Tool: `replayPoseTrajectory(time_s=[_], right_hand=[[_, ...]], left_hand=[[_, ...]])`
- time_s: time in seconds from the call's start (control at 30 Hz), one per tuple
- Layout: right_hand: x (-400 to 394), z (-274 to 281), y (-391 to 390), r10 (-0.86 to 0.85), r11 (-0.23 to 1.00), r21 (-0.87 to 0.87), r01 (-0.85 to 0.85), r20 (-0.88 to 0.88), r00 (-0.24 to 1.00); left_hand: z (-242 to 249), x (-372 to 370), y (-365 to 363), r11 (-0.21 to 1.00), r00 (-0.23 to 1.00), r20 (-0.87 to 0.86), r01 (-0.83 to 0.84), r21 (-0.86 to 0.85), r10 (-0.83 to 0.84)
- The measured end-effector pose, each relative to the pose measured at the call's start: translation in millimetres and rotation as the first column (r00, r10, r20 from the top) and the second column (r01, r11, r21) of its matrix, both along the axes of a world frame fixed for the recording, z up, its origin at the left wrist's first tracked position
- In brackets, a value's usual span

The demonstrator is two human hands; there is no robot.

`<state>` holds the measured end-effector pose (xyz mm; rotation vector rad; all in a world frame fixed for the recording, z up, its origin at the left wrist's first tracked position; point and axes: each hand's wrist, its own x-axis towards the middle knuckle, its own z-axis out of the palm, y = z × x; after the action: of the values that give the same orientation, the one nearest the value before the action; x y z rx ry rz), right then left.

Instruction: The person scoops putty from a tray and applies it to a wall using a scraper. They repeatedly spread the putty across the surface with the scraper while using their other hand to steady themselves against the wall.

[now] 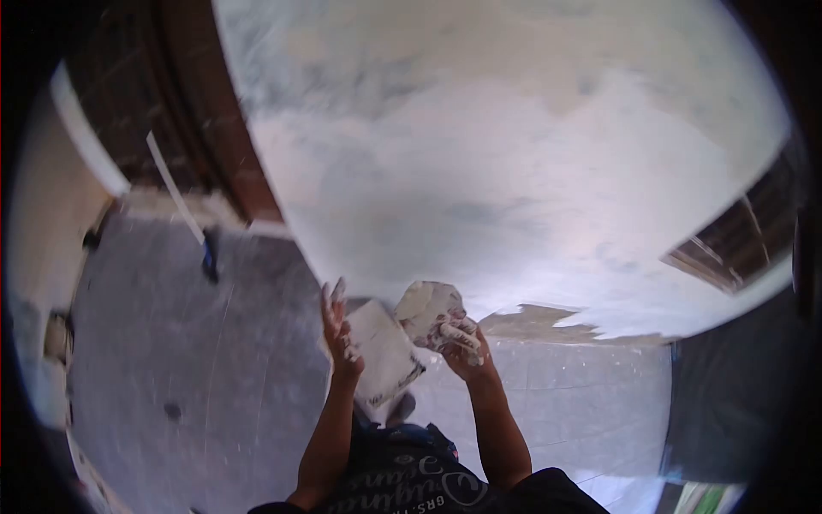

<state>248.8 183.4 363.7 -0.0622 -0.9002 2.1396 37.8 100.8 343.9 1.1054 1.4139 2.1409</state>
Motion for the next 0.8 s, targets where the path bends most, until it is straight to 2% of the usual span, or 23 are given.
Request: replayPoseTrajectory(time_s=[0.03, 0.07, 0.1, 0.17, 0.2, 0.23, 0.27, 0.3, 0.33, 0.43, 0.57, 0.63, 0.67, 0.7, 0.73, 0.77, 0.8], right_hand=[[5, 3, 0, -0.106, 0.986, 0.132, 0.100, 0.043, 0.993], [11, 14, -6, -0.255, 0.901, 0.387, 0.195, 0.110, 0.961], [15, 24, -7, -0.294, 0.880, 0.413, 0.234, 0.088, 0.952], [19, 47, -17, -0.377, 0.865, 0.360, 0.350, 0.006, 0.926], [23, 55, -22, -0.554, 0.741, 0.510, 0.436, 0.097, 0.827], [29, 64, -22, -0.572, 0.723, 0.519, 0.456, 0.080, 0.816], [36, 75, -21, -0.466, 0.860, 0.242, 0.450, 0.011, 0.885], [39, 88, -21, -0.368, 0.930, -0.047, 0.365, -0.096, 0.925], [41, 106, -26, -0.427, 0.904, -0.002, 0.428, -0.094, 0.899], [48, 138, -27, -0.550, 0.835, -0.054, 0.548, -0.103, 0.829], [67, 160, -14, -0.582, 0.813, -0.057, 0.579, -0.067, 0.811], [71, 174, 1, -0.783, 0.565, 0.367, 0.739, -0.044, 0.620], [75, 184, 12, -0.899, 0.394, 0.571, 0.720, 0.078, 0.430], [76, 197, 21, -0.962, 0.221, 0.680, 0.699, 0.034, 0.271], [76, 216, 31, -0.990, -0.010, 0.835, 0.550, -0.085, 0.112], [76, 233, 41, -0.970, -0.233, 0.910, 0.342, -0.241, -0.017], [73, 248, 48, -0.918, -0.395, 0.888, 0.235, -0.393, -0.055]], left_hand=[[12, 4, 17, 0.999, 0.999, -0.010, 0.041, 0.027, -0.041], [26, 5, 17, 0.997, 0.998, -0.011, 0.063, 0.038, -0.063], [35, 6, 22, 0.996, 0.997, -0.008, 0.079, 0.041, -0.078], [50, 8, 30, 0.991, 0.991, -0.029, 0.129, 0.045, -0.128], [57, 10, 34, 0.982, 0.985, -0.046, 0.168, 0.086, -0.165], [64, 14, 37, 0.972, 0.978, -0.062, 0.204, 0.120, -0.198], [72, 18, 39, 0.958, 0.968, -0.073, 0.249, 0.141, -0.240], [79, 20, 43, 0.953, 0.964, -0.079, 0.264, 0.148, -0.255], [86, 23, 46, 0.943, 0.952, -0.094, 0.301, 0.140, -0.290], [111, 34, 57, 0.911, 0.926, -0.153, 0.370, 0.182, -0.346], [133, 49, 82, 0.876, 0.911, -0.209, 0.402, 0.267, -0.355], [145, 57, 96, 0.856, 0.898, -0.302, 0.412, 0.313, -0.321], [151, 61, 105, 0.852, 0.900, -0.310, 0.405, 0.332, -0.307], [157, 64, 114, 0.856, 0.909, -0.295, 0.388, 0.342, -0.294], [166, 68, 123, 0.854, 0.909, -0.337, 0.367, 0.370, -0.245], [174, 71, 134, 0.850, 0.905, -0.378, 0.348, 0.395, -0.195], [177, 73, 149, 0.839, 0.903, -0.397, 0.338, 0.427, -0.162]])
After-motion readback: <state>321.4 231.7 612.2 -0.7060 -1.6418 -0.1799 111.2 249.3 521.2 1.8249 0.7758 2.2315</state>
